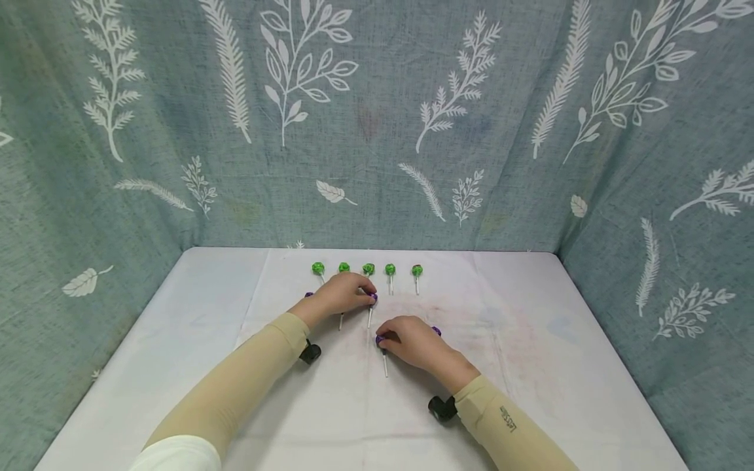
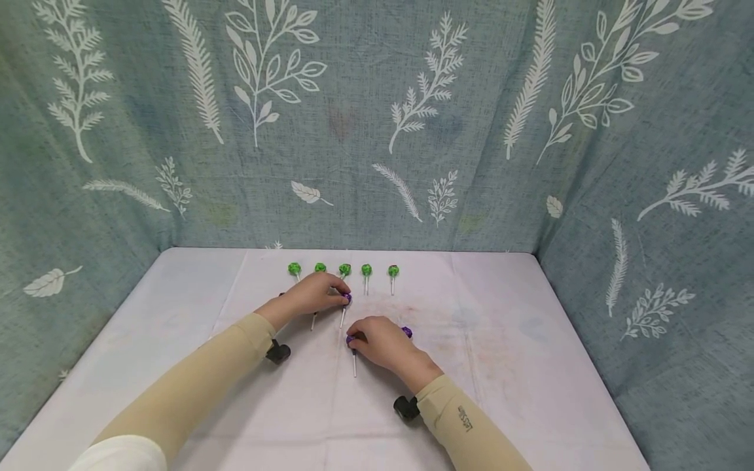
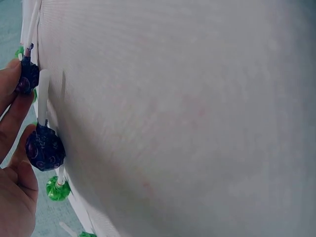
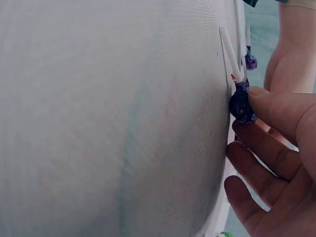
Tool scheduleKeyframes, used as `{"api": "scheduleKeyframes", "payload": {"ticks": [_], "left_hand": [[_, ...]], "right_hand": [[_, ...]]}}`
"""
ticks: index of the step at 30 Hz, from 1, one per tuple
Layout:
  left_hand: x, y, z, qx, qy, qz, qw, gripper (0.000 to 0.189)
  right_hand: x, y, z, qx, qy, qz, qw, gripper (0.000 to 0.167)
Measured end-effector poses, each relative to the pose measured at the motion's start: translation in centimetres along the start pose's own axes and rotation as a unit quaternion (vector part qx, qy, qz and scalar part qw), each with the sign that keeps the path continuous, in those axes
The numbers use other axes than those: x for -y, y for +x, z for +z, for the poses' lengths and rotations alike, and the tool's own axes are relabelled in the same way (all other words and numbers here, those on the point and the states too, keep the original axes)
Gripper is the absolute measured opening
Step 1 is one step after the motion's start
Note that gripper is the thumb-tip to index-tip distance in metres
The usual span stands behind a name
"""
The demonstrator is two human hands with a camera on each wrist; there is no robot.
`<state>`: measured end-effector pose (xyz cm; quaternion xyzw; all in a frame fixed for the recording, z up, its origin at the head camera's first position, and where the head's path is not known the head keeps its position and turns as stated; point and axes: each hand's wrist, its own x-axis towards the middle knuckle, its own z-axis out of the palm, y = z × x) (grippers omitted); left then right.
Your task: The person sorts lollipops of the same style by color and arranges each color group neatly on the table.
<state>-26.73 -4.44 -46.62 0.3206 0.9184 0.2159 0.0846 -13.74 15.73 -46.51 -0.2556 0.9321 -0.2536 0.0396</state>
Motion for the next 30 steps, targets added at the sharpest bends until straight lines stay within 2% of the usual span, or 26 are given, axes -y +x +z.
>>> {"api": "scheduleKeyframes", "payload": {"ticks": [13,22,30], "left_hand": [[0.2,-0.2,-0.2,-0.004,0.000,-0.008,1.0000,0.018],[-0.1,-0.6,-0.3,0.001,-0.003,-0.024,0.9997,0.018],[-0.3,-0.5,-0.3,0.001,-0.010,-0.009,0.9999,0.017]], "right_hand": [[0.3,0.7,-1.2,-0.012,-0.002,0.000,0.9999,0.017],[0.3,1.4,-2.4,-0.009,-0.012,0.040,0.9991,0.018],[-0.6,2.1,-3.4,-0.013,-0.017,0.061,0.9979,0.022]]}}
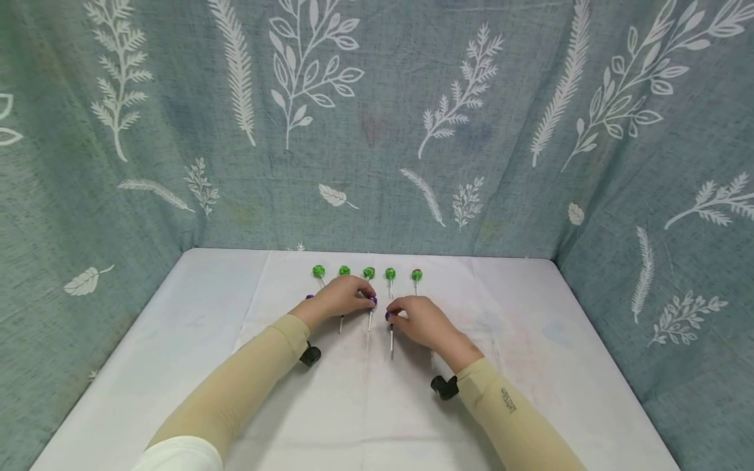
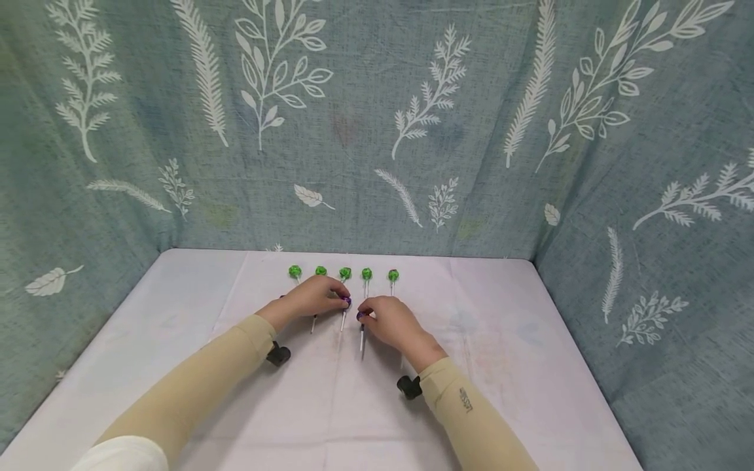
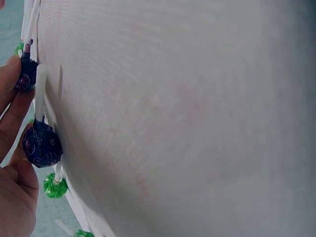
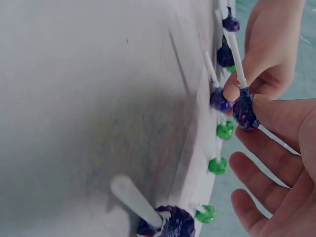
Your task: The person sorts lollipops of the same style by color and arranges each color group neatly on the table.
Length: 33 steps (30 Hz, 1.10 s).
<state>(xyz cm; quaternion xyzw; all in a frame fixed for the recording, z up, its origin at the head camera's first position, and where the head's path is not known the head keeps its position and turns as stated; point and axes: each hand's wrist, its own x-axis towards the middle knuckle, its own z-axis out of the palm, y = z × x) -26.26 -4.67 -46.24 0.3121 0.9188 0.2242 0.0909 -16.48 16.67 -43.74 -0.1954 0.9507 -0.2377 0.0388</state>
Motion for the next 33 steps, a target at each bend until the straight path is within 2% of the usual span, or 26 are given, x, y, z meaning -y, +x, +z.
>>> {"api": "scheduleKeyframes", "payload": {"ticks": [12,23,33], "left_hand": [[0.1,0.0,-0.1,0.004,-0.001,-0.002,1.0000,0.017],[0.3,0.0,0.4,-0.001,-0.001,-0.015,0.9999,0.017],[0.4,0.0,0.3,0.002,-0.005,-0.013,0.9999,0.017]], "right_hand": [[-1.2,1.8,-0.7,-0.001,-0.014,0.051,0.9986,0.024],[-1.7,2.8,-0.5,-0.028,-0.039,0.057,0.9973,0.021],[-2.1,3.3,0.0,-0.019,-0.051,0.076,0.9956,0.018]]}}
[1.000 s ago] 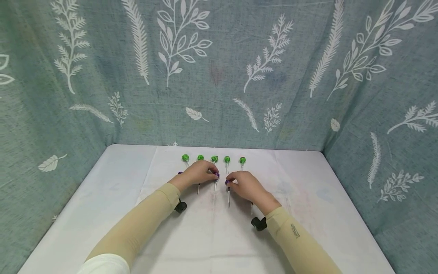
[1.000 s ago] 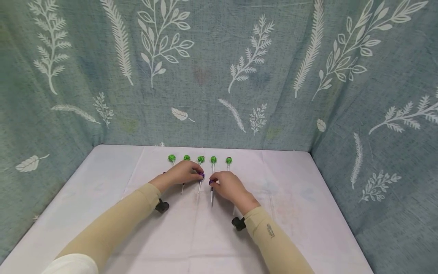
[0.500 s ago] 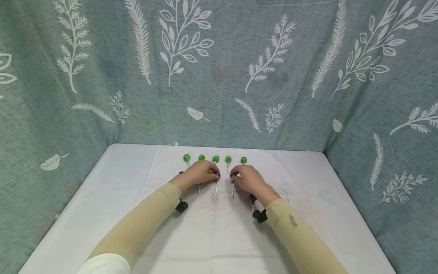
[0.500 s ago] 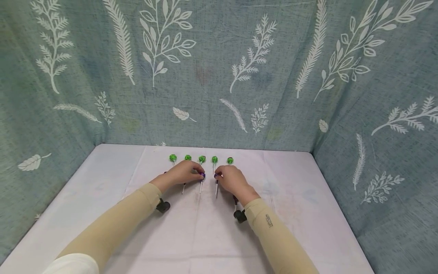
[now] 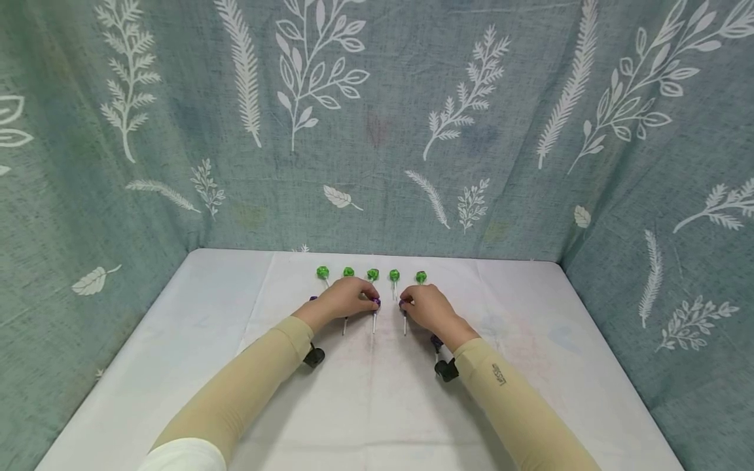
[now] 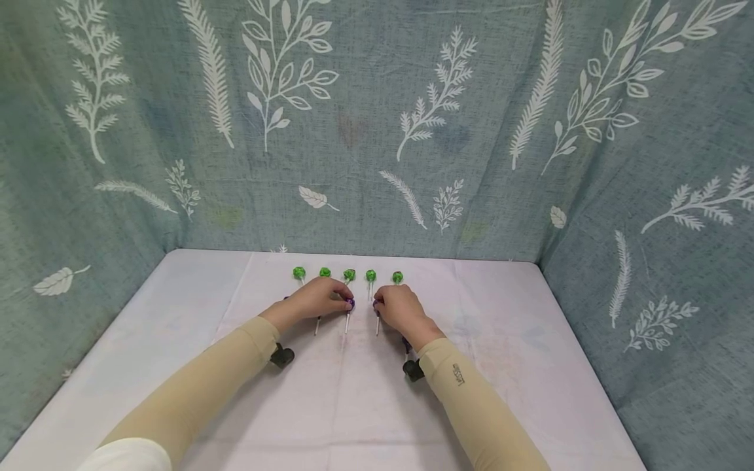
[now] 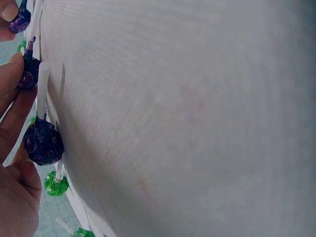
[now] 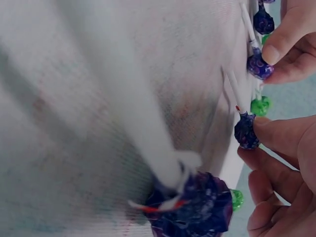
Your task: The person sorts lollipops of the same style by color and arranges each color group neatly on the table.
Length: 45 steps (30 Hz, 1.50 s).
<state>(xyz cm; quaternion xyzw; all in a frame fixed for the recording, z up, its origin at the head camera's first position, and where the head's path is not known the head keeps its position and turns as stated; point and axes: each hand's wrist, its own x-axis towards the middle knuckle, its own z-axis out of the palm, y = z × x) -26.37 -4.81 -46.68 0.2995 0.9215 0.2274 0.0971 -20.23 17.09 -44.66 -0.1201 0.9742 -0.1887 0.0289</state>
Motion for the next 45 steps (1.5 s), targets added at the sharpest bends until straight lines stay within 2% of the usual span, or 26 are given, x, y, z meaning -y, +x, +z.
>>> {"api": "scheduleKeyframes", "payload": {"ticks": [8,20,30,45], "left_hand": [[-0.4,0.1,-0.1,-0.001,0.013,0.005,0.9999,0.018],[-0.4,0.1,-0.1,-0.005,0.010,0.009,0.9999,0.018],[-0.5,0.2,-0.6,-0.003,0.012,0.006,0.9999,0.019],[-0.3,0.0,-0.2,0.004,0.001,-0.010,0.9999,0.019]], "right_hand": [[-0.3,0.0,0.2,0.010,0.001,0.008,0.9999,0.020],[-0.4,0.1,0.4,0.010,0.006,0.010,0.9999,0.022],[-0.2,0.1,-0.2,0.015,0.007,0.010,0.9998,0.027],[-0.6,-1.5,-1.6,0.029,0.040,-0.002,0.9988,0.037]]}}
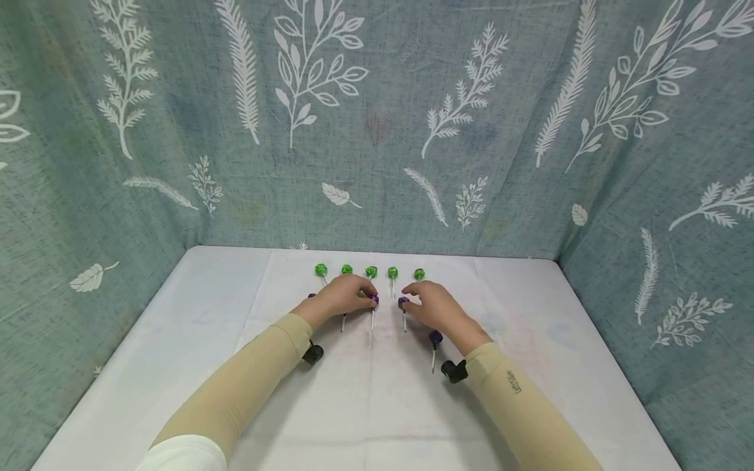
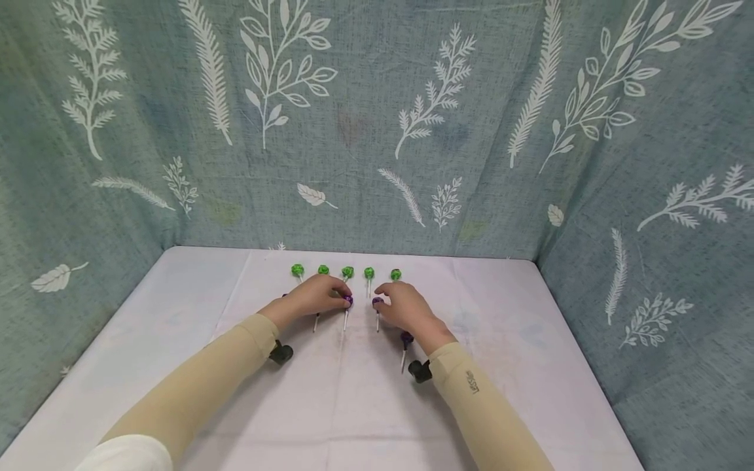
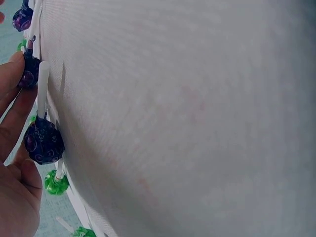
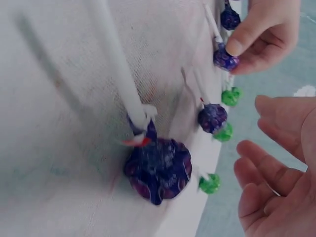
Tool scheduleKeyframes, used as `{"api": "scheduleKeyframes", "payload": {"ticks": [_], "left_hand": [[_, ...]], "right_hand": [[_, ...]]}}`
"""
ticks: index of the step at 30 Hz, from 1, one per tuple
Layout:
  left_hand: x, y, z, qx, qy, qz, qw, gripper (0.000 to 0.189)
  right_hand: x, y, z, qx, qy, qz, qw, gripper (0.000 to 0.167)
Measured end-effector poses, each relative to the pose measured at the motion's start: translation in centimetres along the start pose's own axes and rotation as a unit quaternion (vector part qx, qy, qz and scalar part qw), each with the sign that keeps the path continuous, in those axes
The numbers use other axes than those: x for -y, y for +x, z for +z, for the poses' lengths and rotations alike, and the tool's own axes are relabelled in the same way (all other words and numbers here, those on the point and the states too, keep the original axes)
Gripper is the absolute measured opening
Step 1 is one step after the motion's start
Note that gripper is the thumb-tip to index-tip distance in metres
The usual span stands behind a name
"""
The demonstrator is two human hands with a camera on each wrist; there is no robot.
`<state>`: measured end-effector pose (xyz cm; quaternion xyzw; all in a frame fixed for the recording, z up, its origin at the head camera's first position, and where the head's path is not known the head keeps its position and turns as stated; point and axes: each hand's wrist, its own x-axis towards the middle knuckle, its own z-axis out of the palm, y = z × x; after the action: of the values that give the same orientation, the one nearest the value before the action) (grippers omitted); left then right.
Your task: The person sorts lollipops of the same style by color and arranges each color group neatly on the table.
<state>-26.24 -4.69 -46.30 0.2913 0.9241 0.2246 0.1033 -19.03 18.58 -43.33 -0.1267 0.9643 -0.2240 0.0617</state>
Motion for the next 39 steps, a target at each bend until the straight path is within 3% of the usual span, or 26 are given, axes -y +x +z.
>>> {"api": "scheduleKeyframes", "payload": {"ticks": [10,22,31,39], "left_hand": [[0.2,0.0,0.2,-0.002,-0.004,-0.001,1.0000,0.020],[0.5,0.2,0.3,-0.003,-0.002,0.008,1.0000,0.020],[0.4,0.2,0.2,-0.006,-0.010,0.004,0.9999,0.020],[0.1,0.2,0.1,0.000,-0.011,-0.003,0.9999,0.020]], "right_hand": [[-2.2,-2.8,-0.9,0.019,0.047,-0.039,0.9980,0.036],[-5.4,-6.1,-0.8,0.027,0.101,-0.046,0.9935,0.033],[-6.4,-6.9,0.3,0.030,0.116,-0.016,0.9926,0.029],[-6.5,-7.2,1.2,0.016,0.092,-0.031,0.9952,0.024]]}}
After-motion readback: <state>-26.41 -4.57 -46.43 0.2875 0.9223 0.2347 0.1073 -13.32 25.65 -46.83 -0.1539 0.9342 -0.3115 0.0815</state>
